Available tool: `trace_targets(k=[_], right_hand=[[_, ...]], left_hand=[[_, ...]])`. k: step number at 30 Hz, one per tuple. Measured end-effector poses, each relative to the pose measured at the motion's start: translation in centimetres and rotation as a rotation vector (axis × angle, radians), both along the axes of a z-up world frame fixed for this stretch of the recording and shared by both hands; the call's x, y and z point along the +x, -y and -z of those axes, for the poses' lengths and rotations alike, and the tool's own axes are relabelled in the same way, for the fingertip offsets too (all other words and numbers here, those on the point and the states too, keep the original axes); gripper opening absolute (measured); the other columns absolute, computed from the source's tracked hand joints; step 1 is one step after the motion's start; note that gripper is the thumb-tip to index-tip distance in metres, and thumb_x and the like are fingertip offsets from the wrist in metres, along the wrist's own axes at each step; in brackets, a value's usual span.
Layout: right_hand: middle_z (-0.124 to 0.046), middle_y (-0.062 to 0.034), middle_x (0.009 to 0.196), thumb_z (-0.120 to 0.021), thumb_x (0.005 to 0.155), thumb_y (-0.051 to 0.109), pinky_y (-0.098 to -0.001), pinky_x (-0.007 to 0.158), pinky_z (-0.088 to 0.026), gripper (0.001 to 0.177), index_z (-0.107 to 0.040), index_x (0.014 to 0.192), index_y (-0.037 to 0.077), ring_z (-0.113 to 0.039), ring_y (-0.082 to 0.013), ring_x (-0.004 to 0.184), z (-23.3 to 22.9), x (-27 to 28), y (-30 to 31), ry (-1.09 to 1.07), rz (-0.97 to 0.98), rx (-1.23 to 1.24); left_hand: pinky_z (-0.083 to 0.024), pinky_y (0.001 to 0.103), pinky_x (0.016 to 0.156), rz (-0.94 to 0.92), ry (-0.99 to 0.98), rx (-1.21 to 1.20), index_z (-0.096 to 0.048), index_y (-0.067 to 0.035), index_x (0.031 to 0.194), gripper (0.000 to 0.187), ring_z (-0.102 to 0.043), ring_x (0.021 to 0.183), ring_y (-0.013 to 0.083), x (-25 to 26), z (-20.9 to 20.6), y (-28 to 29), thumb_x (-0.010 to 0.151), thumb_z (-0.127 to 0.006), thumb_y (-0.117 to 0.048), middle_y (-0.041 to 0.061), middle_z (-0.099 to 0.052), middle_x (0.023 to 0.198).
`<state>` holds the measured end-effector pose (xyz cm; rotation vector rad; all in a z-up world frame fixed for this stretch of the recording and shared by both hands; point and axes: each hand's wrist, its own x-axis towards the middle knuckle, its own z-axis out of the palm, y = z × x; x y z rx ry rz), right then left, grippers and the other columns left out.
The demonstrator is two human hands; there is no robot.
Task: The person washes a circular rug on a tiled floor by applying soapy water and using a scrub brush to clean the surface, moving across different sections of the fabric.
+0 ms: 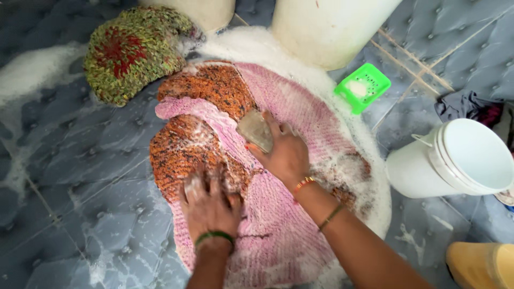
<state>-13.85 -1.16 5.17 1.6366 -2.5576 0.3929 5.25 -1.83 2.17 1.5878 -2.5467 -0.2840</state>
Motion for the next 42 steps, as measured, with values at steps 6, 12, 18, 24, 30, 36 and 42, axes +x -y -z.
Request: trace_targets(k=[6,12,18,24,30,36,42], right_hand=[[-0.062,-0.0239,0.11,-0.077,0.079,0.05,-0.0501,0.078,-0.056,0.095,-0.034,0.156,0.016,-0.067,-0.0416,0.087,-1.2,0.7,-0.4,0.068,0.048,0.089],[-0.063,-0.0248,0.11,-0.08,0.075,0.042,-0.0495,0.087,-0.054,0.096,-0.036,0.157,0.019,-0.064,-0.0429,0.098,-1.6,1.7,-2.2,0.075,0.027,0.109],[-0.066,-0.0274,0.112,-0.081,0.075,0.045,-0.0472,0.084,-0.057,0.098,-0.034,0.157,0.017,-0.069,-0.041,0.092,0.1,0.5,-1.9,0.166,0.062,0.085],[-0.072,-0.0272,0.12,-0.077,0.084,0.041,-0.0415,0.072,-0.059,0.091,-0.035,0.158,0.01,-0.071,-0.0295,0.087,2.5,-4.9,0.9,1.332,0.108,-0.122],[-0.074,-0.012,0.129,-0.07,0.09,0.056,-0.0348,0.085,-0.059,0.077,-0.045,0.156,0.026,-0.075,-0.0222,0.099,1.6,1.8,-1.0,0.583,-0.105,-0.261],[-0.066,-0.0126,0.105,-0.068,0.077,0.068,-0.0359,0.067,-0.058,0.078,-0.046,0.148,0.044,-0.067,-0.025,0.087,1.0,5.6,3.0,0.139,-0.632,0.363],[-0.064,-0.0129,0.1,-0.063,0.088,0.068,-0.0401,0.064,-0.057,0.073,-0.045,0.152,0.039,-0.066,-0.0249,0.075,-0.2,0.7,12.4,0.001,-0.357,0.109]], left_hand=[[-0.039,0.049,0.112,0.114,0.181,0.162,-0.042,-0.025,0.155,0.064,-0.043,0.138,0.0343,3.7,-0.6,2.8,0.092,-0.049,-0.034,0.013,-0.042,0.156],[-0.061,0.046,0.092,-0.052,0.375,0.412,-0.071,-0.024,0.124,0.034,-0.075,0.104,0.0316,8.2,-0.7,1.3,0.098,-0.051,-0.027,0.015,-0.076,0.112],[-0.058,0.041,0.096,-0.062,0.364,0.285,-0.069,-0.019,0.125,0.035,-0.069,0.115,0.0274,7.3,-3.6,-0.3,0.094,-0.056,-0.029,0.013,-0.07,0.123],[-0.025,0.053,0.116,0.12,0.013,0.308,-0.047,-0.022,0.149,0.065,-0.032,0.144,0.0315,-0.3,-4.6,-2.7,0.087,-0.056,-0.041,0.014,-0.034,0.157],[-0.041,0.051,0.106,0.143,-0.281,0.058,-0.062,-0.008,0.129,0.054,-0.055,0.122,0.0333,-0.4,0.3,-7.8,0.083,-0.06,-0.035,0.015,-0.061,0.132],[-0.051,0.047,0.094,0.086,-0.299,0.237,-0.07,-0.015,0.122,0.051,-0.065,0.111,0.0334,-0.8,3.8,-7.6,0.076,-0.062,-0.035,0.014,-0.068,0.124],[-0.054,0.046,0.09,0.088,-0.401,0.16,-0.075,-0.015,0.115,0.048,-0.067,0.111,0.0334,-1.8,4.2,-5.6,0.071,-0.059,-0.027,0.017,-0.066,0.132]])
